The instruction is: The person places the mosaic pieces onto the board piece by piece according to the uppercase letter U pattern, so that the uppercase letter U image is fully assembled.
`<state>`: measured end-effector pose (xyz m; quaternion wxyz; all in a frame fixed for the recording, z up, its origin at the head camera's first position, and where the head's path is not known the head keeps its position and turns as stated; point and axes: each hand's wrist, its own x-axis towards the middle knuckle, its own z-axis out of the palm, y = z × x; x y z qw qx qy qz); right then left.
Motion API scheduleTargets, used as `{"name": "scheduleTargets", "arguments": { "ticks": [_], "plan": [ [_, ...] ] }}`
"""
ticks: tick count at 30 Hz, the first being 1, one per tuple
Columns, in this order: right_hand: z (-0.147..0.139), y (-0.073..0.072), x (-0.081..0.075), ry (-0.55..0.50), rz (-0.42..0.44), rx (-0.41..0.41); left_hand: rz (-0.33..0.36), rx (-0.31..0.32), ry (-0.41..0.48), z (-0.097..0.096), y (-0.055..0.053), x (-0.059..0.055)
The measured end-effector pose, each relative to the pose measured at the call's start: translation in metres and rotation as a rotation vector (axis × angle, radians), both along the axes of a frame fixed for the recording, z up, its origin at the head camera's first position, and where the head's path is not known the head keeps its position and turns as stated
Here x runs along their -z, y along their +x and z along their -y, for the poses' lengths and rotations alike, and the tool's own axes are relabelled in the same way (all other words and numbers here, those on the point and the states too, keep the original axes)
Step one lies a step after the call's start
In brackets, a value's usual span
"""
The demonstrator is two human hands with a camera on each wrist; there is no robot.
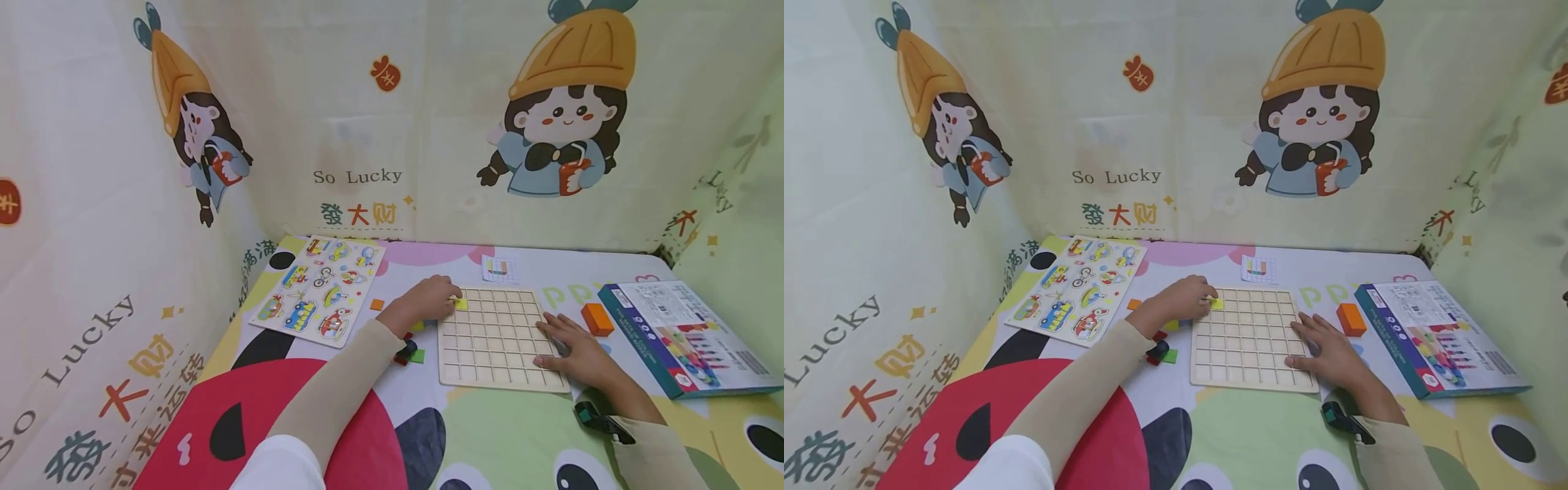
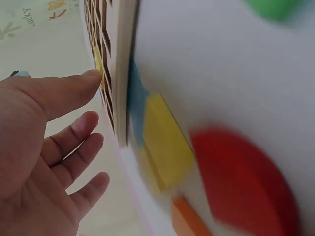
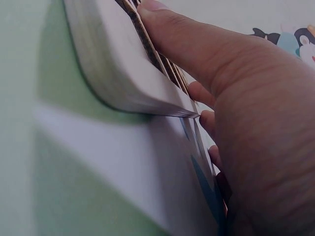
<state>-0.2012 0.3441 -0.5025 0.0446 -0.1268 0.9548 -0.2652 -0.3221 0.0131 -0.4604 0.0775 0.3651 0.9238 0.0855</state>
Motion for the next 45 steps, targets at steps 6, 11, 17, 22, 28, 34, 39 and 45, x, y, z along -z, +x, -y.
{"name": "scheduleTargets", "arguments": {
  "ticks": [6,11,17,22,28,34,39,45],
  "plan": [
    [-0.004,0.001,-0.003,0.019,0.001,0.003,-0.029,-0.028,-0.052,0.025,0.012,-0.009],
    [-0.004,0.001,-0.002,0.009,0.005,0.01,-0.001,-0.071,-0.077,0.044,0.022,-0.007],
    [-0.004,0.002,-0.001,0.003,-0.005,0.007,0.03,-0.07,-0.056,0.058,0.031,-0.008],
    [-0.005,0.002,-0.001,0.004,-0.005,0.004,0.028,-0.076,-0.057,0.064,0.037,-0.006],
    [-0.004,0.002,-0.002,-0.001,-0.005,0.0,0.009,-0.062,-0.058,0.067,0.04,-0.001],
    [-0.004,0.0,-0.002,0.005,-0.019,-0.002,0.007,-0.066,-0.054,0.068,0.041,0.0],
    [-0.002,0.0,0.0,0.0,-0.019,-0.008,0.009,-0.063,-0.057,0.069,0.042,0.0],
    [0.001,0.0,0.001,-0.002,-0.018,-0.004,0.002,-0.028,-0.068,0.067,0.04,-0.002]
  ]
}}
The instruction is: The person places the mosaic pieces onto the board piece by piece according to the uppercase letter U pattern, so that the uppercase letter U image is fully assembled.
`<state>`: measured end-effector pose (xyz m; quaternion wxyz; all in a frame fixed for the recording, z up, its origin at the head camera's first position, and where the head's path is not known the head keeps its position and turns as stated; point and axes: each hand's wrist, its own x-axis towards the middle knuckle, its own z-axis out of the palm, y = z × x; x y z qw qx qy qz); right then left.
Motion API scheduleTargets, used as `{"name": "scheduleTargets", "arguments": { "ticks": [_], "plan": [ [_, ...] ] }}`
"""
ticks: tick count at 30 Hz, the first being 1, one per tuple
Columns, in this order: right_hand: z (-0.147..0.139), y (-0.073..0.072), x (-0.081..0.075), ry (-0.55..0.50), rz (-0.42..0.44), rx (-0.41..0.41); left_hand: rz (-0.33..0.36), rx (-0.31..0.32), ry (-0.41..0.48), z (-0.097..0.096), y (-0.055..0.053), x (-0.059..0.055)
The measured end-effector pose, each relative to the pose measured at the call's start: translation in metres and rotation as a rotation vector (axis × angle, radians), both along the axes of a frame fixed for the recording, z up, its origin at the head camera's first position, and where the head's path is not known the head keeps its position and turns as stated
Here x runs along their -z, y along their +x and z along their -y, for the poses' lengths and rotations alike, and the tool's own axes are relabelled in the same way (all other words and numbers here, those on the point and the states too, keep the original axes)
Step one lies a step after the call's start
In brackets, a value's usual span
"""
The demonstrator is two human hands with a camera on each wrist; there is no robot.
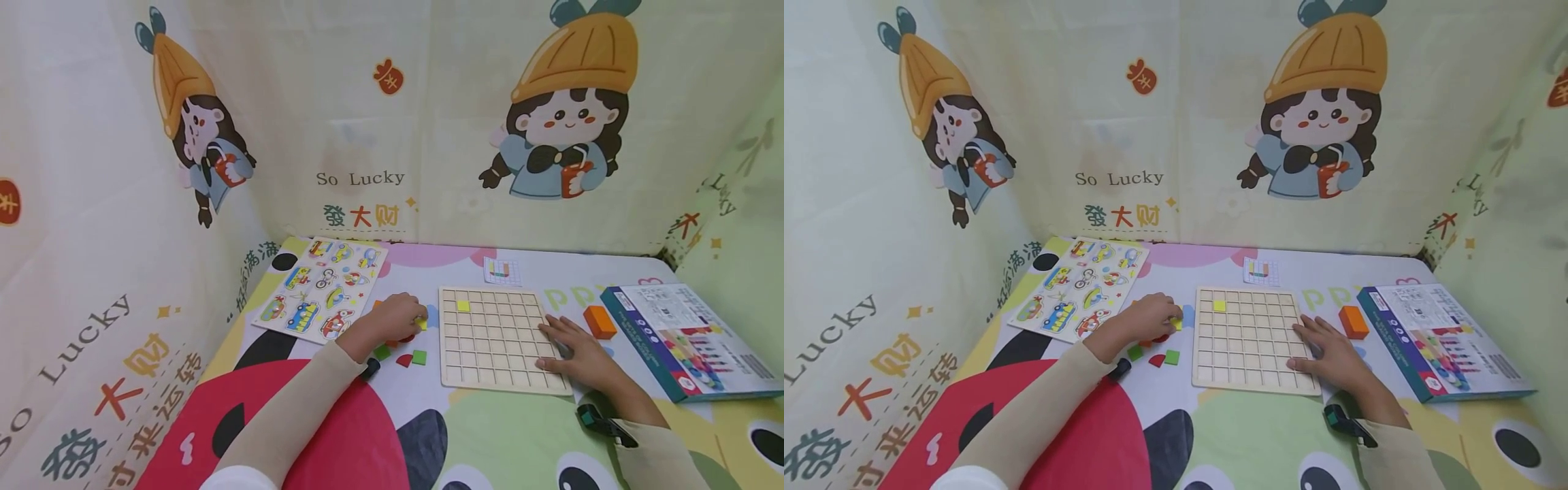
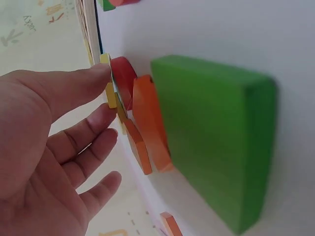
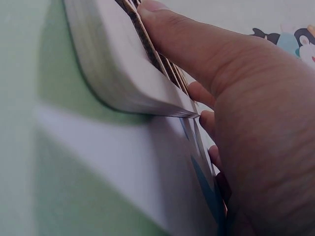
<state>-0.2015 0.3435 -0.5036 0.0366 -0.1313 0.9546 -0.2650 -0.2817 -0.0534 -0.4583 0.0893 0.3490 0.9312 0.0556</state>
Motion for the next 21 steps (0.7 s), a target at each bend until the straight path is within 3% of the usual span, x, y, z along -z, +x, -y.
{"name": "scheduleTargets", "arguments": {
  "ticks": [12,21],
  "plan": [
    [0.001,0.003,-0.005,-0.013,0.007,0.006,-0.069,0.057,0.021,-0.013,-0.006,-0.003],
    [0.001,0.004,-0.003,-0.022,0.004,-0.003,-0.043,0.056,0.027,-0.034,-0.01,-0.007]
  ]
}}
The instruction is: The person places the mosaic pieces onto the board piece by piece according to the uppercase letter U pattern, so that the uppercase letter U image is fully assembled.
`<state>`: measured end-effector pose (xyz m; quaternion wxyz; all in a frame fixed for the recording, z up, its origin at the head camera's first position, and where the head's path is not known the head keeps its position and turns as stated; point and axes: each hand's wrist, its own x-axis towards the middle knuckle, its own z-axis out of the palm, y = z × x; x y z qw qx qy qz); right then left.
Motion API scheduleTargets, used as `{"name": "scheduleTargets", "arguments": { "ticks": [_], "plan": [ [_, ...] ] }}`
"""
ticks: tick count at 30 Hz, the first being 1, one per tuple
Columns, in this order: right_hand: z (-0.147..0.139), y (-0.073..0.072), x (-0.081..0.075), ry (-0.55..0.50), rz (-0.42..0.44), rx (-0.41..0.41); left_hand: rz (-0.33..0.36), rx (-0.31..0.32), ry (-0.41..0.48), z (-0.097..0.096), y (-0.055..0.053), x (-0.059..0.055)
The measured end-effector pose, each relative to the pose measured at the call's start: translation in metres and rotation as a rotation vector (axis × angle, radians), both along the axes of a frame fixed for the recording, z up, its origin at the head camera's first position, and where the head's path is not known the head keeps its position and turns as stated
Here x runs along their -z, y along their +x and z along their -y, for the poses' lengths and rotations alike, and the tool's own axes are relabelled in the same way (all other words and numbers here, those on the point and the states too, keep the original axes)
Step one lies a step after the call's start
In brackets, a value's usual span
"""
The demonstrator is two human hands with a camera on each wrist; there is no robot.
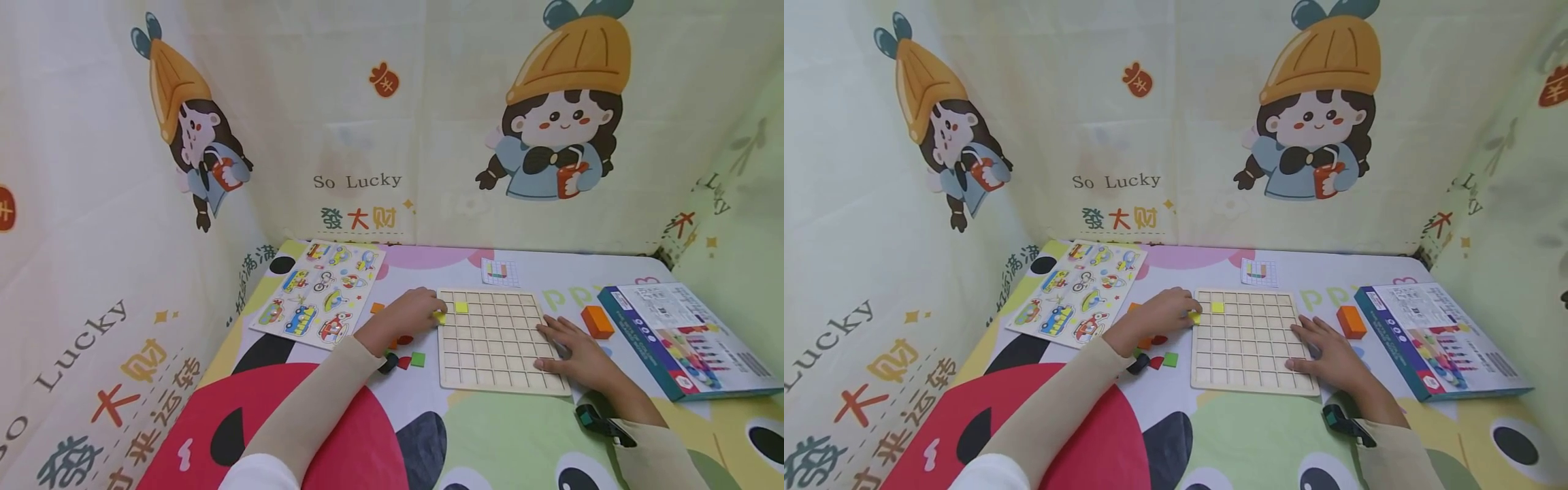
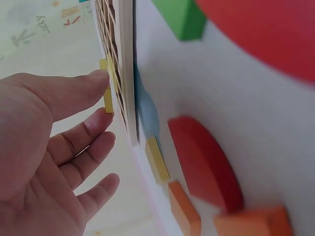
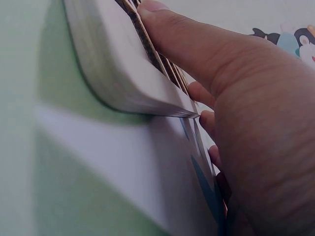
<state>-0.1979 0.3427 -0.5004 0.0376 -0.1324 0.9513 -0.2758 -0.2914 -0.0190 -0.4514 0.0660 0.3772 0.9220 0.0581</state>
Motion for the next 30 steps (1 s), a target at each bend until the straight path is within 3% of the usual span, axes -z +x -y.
{"name": "scheduleTargets", "arguments": {
  "ticks": [8,30],
  "plan": [
    [0.002,-0.001,0.0,0.011,0.006,0.009,-0.011,0.03,0.016,-0.016,-0.007,0.004],
    [0.0,-0.001,0.003,0.036,0.009,0.022,0.004,0.057,0.01,-0.046,-0.009,0.006]
  ]
}}
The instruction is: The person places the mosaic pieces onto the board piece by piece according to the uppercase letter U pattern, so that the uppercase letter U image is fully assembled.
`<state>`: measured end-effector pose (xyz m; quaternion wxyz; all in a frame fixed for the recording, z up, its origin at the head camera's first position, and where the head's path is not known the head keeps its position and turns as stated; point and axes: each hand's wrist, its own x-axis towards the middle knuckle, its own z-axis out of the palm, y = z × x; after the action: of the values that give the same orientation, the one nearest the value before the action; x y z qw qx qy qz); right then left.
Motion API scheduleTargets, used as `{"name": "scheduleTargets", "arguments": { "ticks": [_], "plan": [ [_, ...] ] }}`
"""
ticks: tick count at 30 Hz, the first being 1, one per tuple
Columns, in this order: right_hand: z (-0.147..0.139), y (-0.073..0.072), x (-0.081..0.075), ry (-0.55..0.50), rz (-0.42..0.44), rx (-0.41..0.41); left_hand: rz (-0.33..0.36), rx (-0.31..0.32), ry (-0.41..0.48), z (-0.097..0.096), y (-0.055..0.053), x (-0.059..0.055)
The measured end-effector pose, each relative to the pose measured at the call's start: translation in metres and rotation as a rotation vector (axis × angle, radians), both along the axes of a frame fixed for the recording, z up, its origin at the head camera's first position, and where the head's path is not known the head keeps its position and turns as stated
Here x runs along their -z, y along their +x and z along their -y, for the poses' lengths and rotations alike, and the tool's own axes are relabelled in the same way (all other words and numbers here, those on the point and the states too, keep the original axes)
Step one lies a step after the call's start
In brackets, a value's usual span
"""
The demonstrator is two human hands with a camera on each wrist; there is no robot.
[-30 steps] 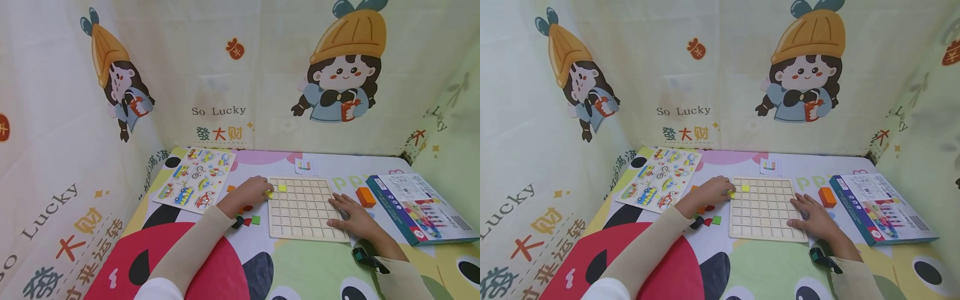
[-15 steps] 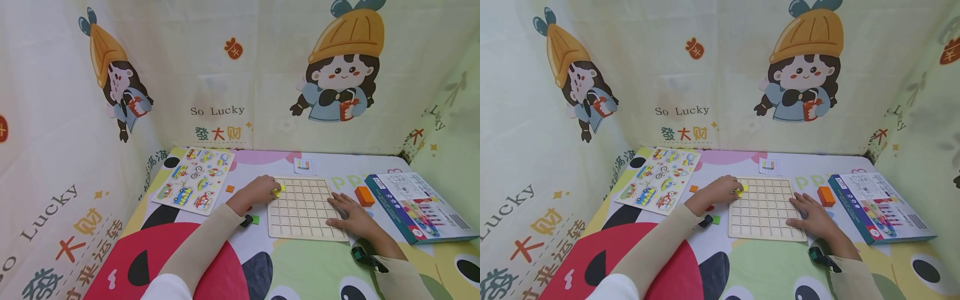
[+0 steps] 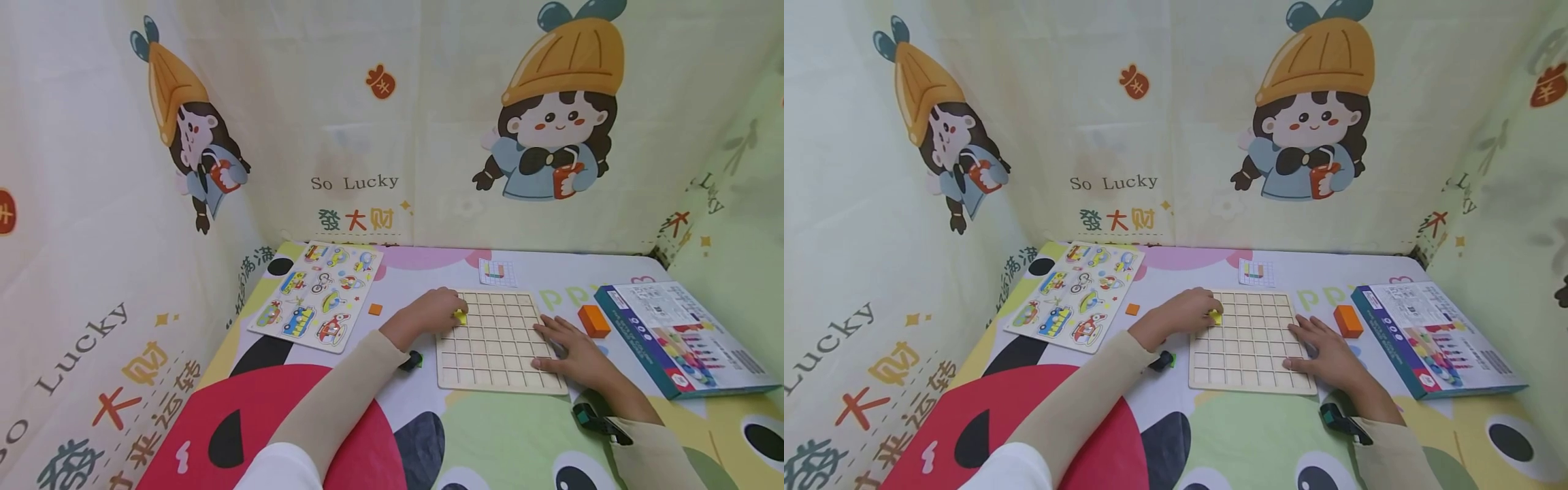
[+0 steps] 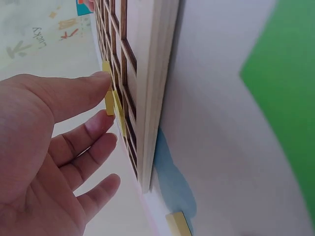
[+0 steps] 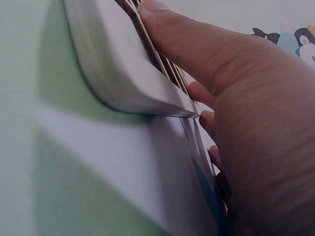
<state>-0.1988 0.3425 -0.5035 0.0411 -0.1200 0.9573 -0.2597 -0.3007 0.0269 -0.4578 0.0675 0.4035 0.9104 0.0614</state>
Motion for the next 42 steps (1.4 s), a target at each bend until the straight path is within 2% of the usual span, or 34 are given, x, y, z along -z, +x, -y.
{"name": "scheduleTargets", "arguments": {
  "ticks": [10,19,28,35,42],
  "plan": [
    [0.0,0.0,-0.002,0.008,-0.001,0.0,0.007,-0.005,-0.015,-0.004,0.0,0.0],
    [0.001,0.0,-0.003,0.007,0.001,0.006,-0.032,-0.007,-0.032,-0.004,0.002,0.0],
    [0.001,0.0,-0.005,0.001,-0.002,0.006,-0.027,-0.014,-0.035,-0.003,0.002,-0.002],
    [0.004,-0.003,-0.007,-0.007,-0.017,-0.029,-0.028,-0.037,-0.03,0.017,-0.001,-0.006],
    [0.003,0.001,-0.002,-0.008,-0.005,-0.004,-0.017,-0.069,-0.004,0.039,-0.005,-0.002]
  ]
}}
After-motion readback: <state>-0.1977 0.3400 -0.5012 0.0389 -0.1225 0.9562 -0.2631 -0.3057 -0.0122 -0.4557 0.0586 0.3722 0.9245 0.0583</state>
